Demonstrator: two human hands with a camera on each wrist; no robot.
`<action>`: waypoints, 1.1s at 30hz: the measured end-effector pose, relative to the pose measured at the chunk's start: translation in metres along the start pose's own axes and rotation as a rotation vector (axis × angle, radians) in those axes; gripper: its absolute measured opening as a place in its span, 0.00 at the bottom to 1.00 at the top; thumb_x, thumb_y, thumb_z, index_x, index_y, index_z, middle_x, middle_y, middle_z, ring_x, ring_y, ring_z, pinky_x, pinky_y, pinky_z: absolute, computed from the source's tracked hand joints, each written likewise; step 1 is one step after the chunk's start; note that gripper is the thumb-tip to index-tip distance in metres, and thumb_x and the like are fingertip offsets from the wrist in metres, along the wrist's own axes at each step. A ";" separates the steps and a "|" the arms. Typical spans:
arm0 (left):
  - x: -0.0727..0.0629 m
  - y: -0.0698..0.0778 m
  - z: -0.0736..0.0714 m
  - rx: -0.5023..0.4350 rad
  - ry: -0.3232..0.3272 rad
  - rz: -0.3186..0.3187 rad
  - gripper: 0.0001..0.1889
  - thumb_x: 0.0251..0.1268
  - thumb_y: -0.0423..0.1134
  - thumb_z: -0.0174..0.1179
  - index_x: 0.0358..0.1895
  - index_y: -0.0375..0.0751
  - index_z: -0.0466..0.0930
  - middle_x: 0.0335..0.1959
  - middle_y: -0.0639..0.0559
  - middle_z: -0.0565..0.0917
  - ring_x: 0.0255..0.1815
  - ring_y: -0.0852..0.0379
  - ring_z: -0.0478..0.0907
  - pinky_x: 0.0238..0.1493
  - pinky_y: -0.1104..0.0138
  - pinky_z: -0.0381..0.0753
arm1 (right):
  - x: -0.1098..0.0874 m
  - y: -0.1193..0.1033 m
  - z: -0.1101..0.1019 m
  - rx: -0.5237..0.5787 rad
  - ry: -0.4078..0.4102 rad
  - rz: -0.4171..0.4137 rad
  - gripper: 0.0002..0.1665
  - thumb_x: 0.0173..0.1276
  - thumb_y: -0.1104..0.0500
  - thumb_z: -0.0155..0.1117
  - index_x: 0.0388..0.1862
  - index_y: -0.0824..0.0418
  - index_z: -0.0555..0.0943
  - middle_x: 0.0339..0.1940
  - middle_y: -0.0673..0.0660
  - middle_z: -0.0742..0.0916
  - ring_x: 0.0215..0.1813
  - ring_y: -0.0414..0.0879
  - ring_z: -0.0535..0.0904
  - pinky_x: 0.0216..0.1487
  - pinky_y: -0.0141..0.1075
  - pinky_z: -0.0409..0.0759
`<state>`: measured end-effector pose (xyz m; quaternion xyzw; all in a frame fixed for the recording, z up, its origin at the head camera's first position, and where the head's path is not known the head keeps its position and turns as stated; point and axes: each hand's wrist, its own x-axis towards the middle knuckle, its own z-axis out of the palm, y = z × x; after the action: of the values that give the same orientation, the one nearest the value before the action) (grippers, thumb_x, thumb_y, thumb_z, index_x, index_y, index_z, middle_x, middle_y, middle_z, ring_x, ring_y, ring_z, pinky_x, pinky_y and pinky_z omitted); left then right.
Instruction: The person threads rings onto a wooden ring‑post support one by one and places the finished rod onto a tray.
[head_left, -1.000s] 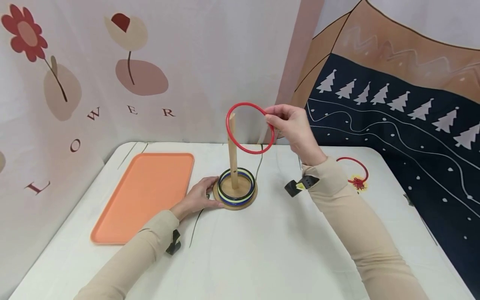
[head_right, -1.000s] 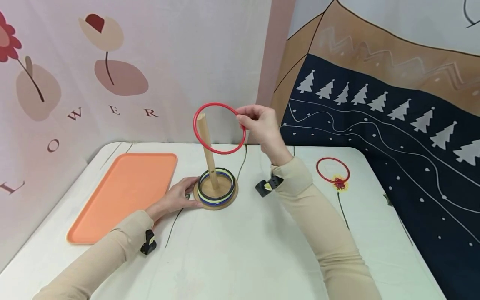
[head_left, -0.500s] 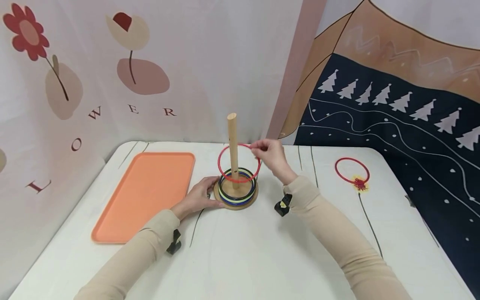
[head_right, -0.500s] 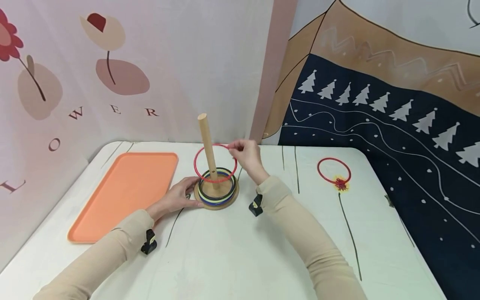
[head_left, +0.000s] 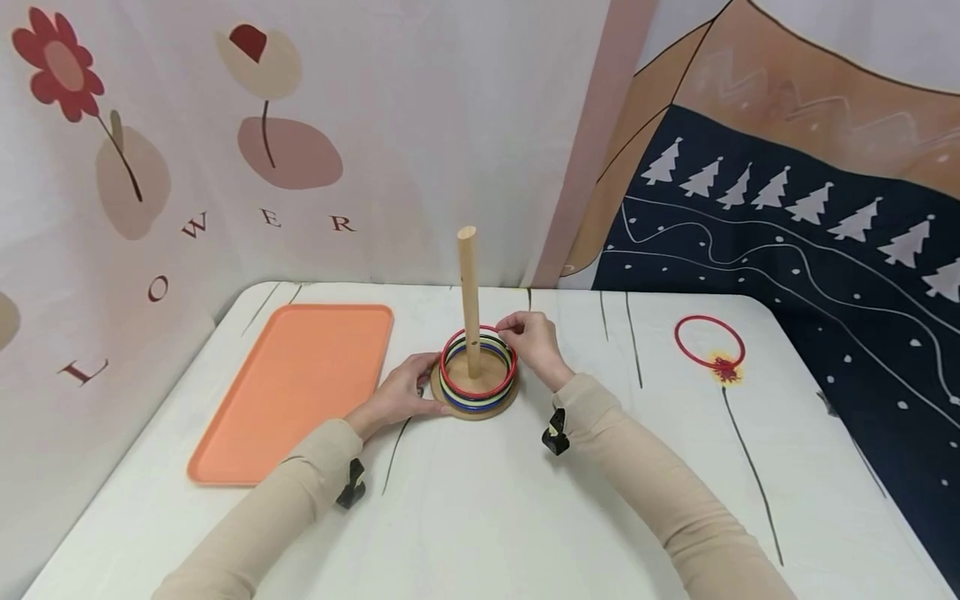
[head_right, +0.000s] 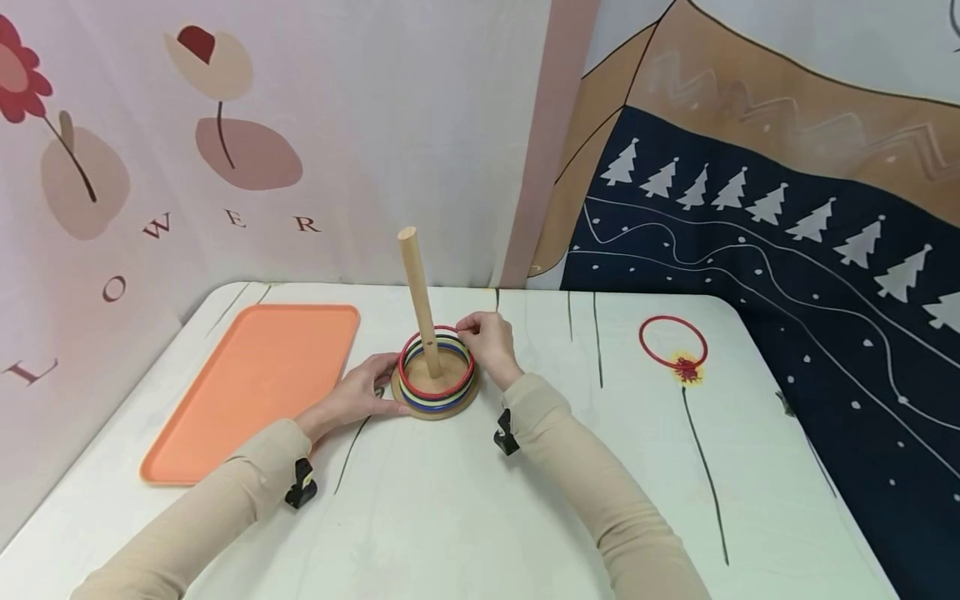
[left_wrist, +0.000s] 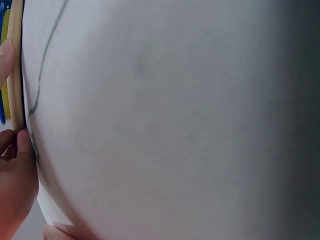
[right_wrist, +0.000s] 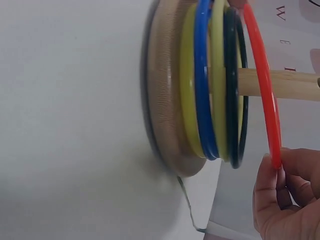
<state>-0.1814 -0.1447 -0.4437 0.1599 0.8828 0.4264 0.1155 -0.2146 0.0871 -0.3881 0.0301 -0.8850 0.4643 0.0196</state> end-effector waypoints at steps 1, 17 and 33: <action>0.000 0.000 0.000 0.002 -0.001 -0.004 0.49 0.40 0.42 0.77 0.69 0.33 0.59 0.68 0.38 0.63 0.67 0.47 0.64 0.69 0.60 0.68 | 0.000 0.000 0.001 -0.004 0.000 0.000 0.04 0.62 0.67 0.63 0.33 0.65 0.85 0.32 0.58 0.87 0.33 0.44 0.78 0.30 0.26 0.76; 0.000 0.000 0.000 0.008 0.001 0.036 0.50 0.40 0.45 0.77 0.68 0.31 0.60 0.66 0.37 0.65 0.65 0.45 0.66 0.66 0.58 0.72 | 0.000 0.002 0.008 -0.087 0.024 0.024 0.04 0.62 0.66 0.64 0.33 0.64 0.85 0.32 0.57 0.88 0.34 0.45 0.80 0.34 0.32 0.80; 0.000 -0.001 0.000 -0.005 -0.002 0.025 0.51 0.40 0.44 0.77 0.68 0.30 0.59 0.65 0.37 0.65 0.65 0.45 0.67 0.65 0.59 0.73 | 0.001 0.012 0.011 -0.076 0.021 0.012 0.05 0.62 0.64 0.65 0.33 0.64 0.86 0.31 0.57 0.88 0.32 0.45 0.79 0.30 0.27 0.76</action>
<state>-0.1817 -0.1454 -0.4446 0.1710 0.8795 0.4300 0.1113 -0.2162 0.0850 -0.4042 0.0194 -0.9019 0.4307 0.0273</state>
